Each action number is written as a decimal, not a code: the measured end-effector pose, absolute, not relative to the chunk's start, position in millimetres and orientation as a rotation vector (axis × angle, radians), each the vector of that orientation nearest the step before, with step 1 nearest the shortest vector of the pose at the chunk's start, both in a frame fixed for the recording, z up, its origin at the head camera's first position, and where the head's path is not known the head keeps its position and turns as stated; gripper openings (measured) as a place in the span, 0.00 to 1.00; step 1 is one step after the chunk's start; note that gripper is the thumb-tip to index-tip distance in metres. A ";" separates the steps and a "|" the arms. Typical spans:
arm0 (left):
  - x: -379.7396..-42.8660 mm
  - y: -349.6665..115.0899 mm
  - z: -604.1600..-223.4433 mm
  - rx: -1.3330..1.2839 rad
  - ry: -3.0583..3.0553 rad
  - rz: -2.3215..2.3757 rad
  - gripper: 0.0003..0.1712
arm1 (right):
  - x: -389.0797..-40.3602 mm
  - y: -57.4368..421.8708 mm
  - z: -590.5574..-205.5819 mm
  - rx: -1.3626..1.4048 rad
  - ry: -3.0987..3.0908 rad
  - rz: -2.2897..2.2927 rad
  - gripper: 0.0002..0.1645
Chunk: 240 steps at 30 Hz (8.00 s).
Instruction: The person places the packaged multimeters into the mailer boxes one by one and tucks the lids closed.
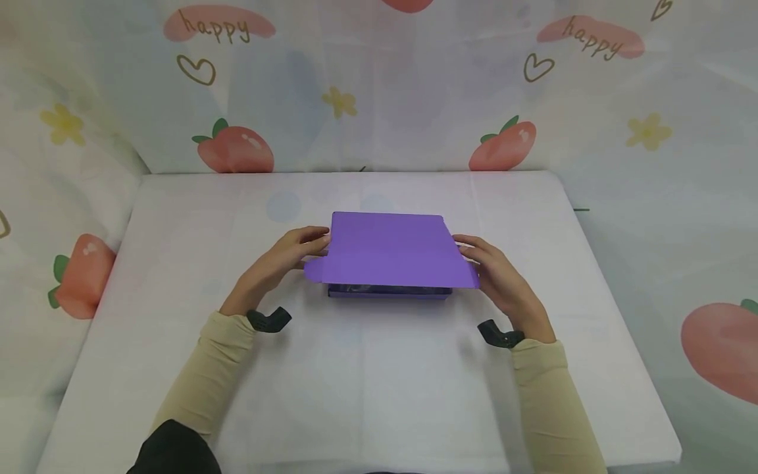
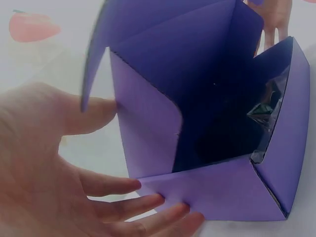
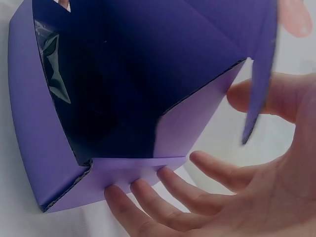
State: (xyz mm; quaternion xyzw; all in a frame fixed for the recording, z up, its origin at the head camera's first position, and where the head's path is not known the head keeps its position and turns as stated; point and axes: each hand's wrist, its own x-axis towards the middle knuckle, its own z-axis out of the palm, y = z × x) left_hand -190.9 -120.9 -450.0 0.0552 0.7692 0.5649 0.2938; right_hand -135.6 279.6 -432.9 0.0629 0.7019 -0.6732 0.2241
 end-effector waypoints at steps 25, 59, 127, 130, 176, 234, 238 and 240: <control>-227.3 -131.2 -471.6 0.220 2.011 1.574 0.40 | -165.7 300.5 -453.4 -0.064 2.104 -1.693 0.40; -256.5 -100.3 -492.9 0.135 2.297 1.537 0.24 | -215.2 279.0 -478.9 -0.015 2.237 -1.615 0.29; -207.4 -105.5 -479.6 0.079 2.030 1.682 0.36 | -151.1 291.0 -464.5 -0.119 2.228 -1.455 0.43; -206.9 -105.5 -479.9 0.082 2.038 1.690 0.37 | -151.2 290.4 -466.1 -0.115 2.227 -1.470 0.43; -78.8 -66.8 -469.5 0.473 2.996 1.144 0.21 | -29.3 239.8 -486.6 0.126 2.782 -1.560 0.35; -68.2 -78.2 -465.2 0.060 3.005 1.185 0.21 | -34.8 228.0 -449.5 0.389 2.565 -1.440 0.36; -63.0 -78.0 -462.0 -0.011 2.964 1.136 0.23 | -37.8 228.5 -454.4 0.339 2.578 -1.499 0.33; -62.3 -76.9 -460.5 -0.023 2.930 1.141 0.23 | -38.8 228.7 -457.2 0.329 2.573 -1.520 0.32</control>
